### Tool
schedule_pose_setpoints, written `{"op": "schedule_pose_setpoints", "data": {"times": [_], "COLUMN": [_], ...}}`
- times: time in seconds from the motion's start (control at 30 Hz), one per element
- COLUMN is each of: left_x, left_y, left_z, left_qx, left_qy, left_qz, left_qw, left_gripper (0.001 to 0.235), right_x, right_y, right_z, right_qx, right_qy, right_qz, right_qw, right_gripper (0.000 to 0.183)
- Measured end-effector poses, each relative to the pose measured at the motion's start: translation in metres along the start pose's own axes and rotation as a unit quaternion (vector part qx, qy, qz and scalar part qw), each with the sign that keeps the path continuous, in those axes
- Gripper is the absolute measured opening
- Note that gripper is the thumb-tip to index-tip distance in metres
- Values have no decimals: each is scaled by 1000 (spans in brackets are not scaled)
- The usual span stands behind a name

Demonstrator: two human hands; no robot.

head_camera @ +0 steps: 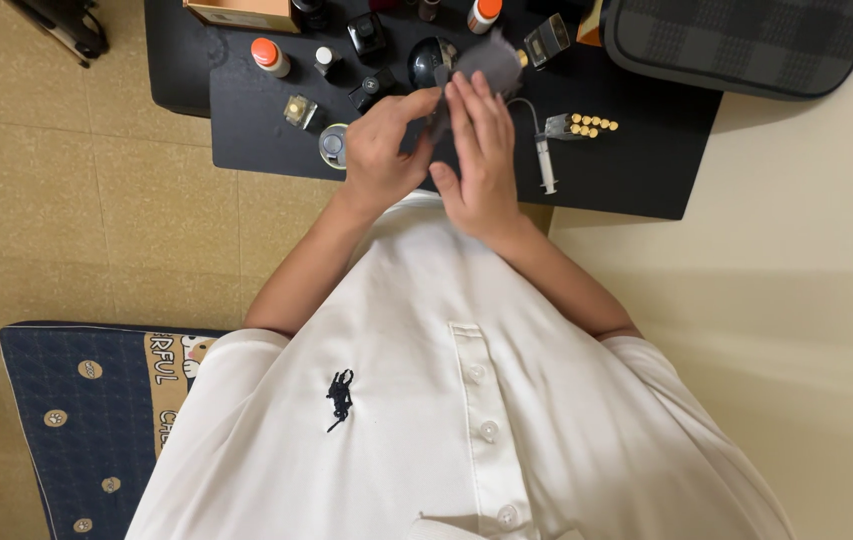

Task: The person uses a syringe connected to a tube to transfer liquid into small glass vials. They cap the filled vials with gold lids, wipe them with a cloth, and place them into a wooden box. The process is repeated for multiple vials.

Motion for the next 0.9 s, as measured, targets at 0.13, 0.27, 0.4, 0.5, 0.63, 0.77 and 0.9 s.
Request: {"op": "schedule_pose_setpoints", "data": {"times": [0.13, 0.27, 0.4, 0.5, 0.63, 0.77, 0.9], "left_x": [0, -13, -9, -12, 1, 11, -15], "left_y": [-6, -8, -5, -11, -5, -3, -7], "left_z": [-4, -13, -11, -24, -13, -4, -9], "left_qx": [-5, 26, 56, 68, 27, 20, 29], "left_qy": [1, 86, 118, 12, -100, -107, 54], "left_qz": [-7, 30, 46, 124, 179, 111, 62], "left_qw": [1000, 996, 990, 990, 978, 988, 996], "left_gripper": [42, 34, 33, 39, 37, 29, 30], "right_x": [-14, -32, -31, -26, -18, -13, -11], "right_y": [-11, -31, -26, -33, -35, -31, -20], "right_z": [-14, -27, -33, -34, -34, -32, -32], "right_qx": [7, -10, 64, 6, -7, -9, 48], "right_qy": [-4, 0, -47, -83, -82, -78, -46], "right_qz": [41, 42, 23, 67, 80, 56, -22], "right_qw": [999, 999, 997, 994, 993, 995, 998], "right_gripper": [63, 38, 35, 40, 36, 33, 38]}}
Point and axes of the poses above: each hand's wrist, its own z-axis away from the middle knuckle, its own y-axis out of the palm, x = y × z, the point moved 8 cm from there along -z, towards the middle knuckle, and after that the axes turned 2 degrees about y, right-handed, at the moved point
